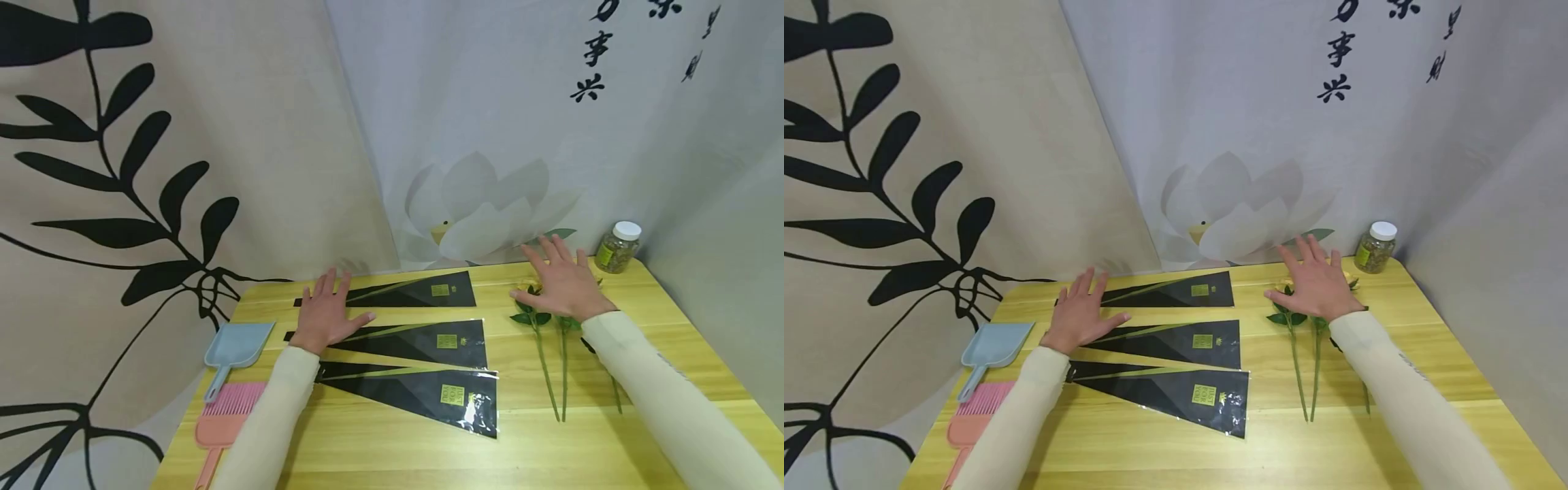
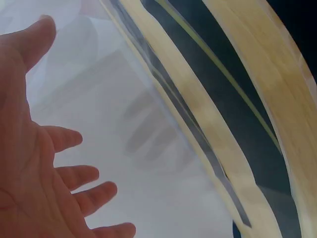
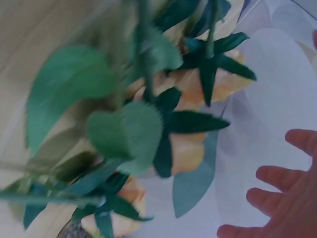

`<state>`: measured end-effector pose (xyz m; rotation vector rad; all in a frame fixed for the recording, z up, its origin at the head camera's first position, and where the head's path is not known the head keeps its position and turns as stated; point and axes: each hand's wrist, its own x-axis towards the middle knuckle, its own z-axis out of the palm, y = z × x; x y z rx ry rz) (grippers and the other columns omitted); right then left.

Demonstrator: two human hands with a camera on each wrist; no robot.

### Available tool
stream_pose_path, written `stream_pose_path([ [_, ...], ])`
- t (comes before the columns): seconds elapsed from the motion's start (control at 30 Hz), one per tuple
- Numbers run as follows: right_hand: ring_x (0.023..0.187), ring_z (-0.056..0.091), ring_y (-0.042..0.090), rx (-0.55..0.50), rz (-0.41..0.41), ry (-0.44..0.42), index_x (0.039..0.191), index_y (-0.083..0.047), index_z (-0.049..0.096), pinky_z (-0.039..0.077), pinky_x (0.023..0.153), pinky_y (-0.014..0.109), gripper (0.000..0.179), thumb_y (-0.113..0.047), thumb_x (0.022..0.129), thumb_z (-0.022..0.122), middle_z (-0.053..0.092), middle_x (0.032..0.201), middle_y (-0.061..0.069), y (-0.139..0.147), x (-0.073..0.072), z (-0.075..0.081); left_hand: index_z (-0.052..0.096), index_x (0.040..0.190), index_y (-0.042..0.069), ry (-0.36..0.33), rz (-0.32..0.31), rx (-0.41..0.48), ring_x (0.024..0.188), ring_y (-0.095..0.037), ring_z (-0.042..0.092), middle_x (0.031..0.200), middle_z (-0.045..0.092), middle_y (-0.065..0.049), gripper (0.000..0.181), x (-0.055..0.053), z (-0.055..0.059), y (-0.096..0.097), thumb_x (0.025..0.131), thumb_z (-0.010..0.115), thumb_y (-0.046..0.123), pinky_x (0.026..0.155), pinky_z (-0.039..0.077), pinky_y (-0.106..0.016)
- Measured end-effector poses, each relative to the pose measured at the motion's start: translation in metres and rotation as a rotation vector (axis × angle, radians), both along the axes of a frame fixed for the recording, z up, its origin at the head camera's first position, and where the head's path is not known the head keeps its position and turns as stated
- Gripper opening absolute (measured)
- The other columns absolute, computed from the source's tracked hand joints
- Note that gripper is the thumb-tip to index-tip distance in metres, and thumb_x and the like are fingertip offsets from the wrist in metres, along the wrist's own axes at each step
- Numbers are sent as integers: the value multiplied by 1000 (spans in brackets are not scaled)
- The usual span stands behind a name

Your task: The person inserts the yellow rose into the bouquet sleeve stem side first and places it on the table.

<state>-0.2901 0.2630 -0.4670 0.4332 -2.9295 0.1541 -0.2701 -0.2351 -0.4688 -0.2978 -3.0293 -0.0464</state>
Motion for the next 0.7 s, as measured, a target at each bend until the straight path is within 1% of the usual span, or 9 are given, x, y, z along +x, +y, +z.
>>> stream_pose_path([
  [0.2,155,29,51,-38,82,58,159,-11,45,28,118,79,90,-67,93,68,36,165,27,-17,-9,-2,28,169,14,-26,-45,66,158,-45,29,174,22,-21,108,-6,-2,9,91,59,81,128,28,-66],
  [0.3,151,35,51,-70,120,72,155,-7,49,33,118,76,84,-60,94,71,39,163,28,-25,-11,-2,30,168,12,-36,-65,93,157,-46,31,173,25,-22,106,-10,-2,14,92,62,77,128,29,-63],
  [0.43,148,40,49,-108,155,65,154,-3,50,36,120,69,79,-52,96,73,42,162,26,-34,-14,-2,31,168,12,-58,-83,116,157,-45,31,173,26,-21,104,-16,-5,19,92,63,76,127,33,-61],
  [0.53,145,45,46,-118,168,57,153,0,50,40,120,63,76,-46,97,73,46,159,24,-40,-18,-5,31,168,13,-80,-96,143,158,-42,30,173,26,-19,102,-20,-6,24,93,63,74,125,37,-61],
  [0.63,143,49,44,-141,176,44,154,-1,50,43,118,61,73,-43,98,73,49,157,22,-45,-22,-9,33,167,14,-101,-106,178,158,-41,31,173,28,-17,98,-24,-6,30,94,65,72,122,42,-61],
  [0.7,143,49,44,-165,175,22,154,-2,49,44,117,62,71,-40,99,73,49,158,22,-48,-24,-11,35,166,14,-114,-119,199,157,-40,33,172,30,-17,96,-27,-6,35,95,65,70,121,42,-61],
])
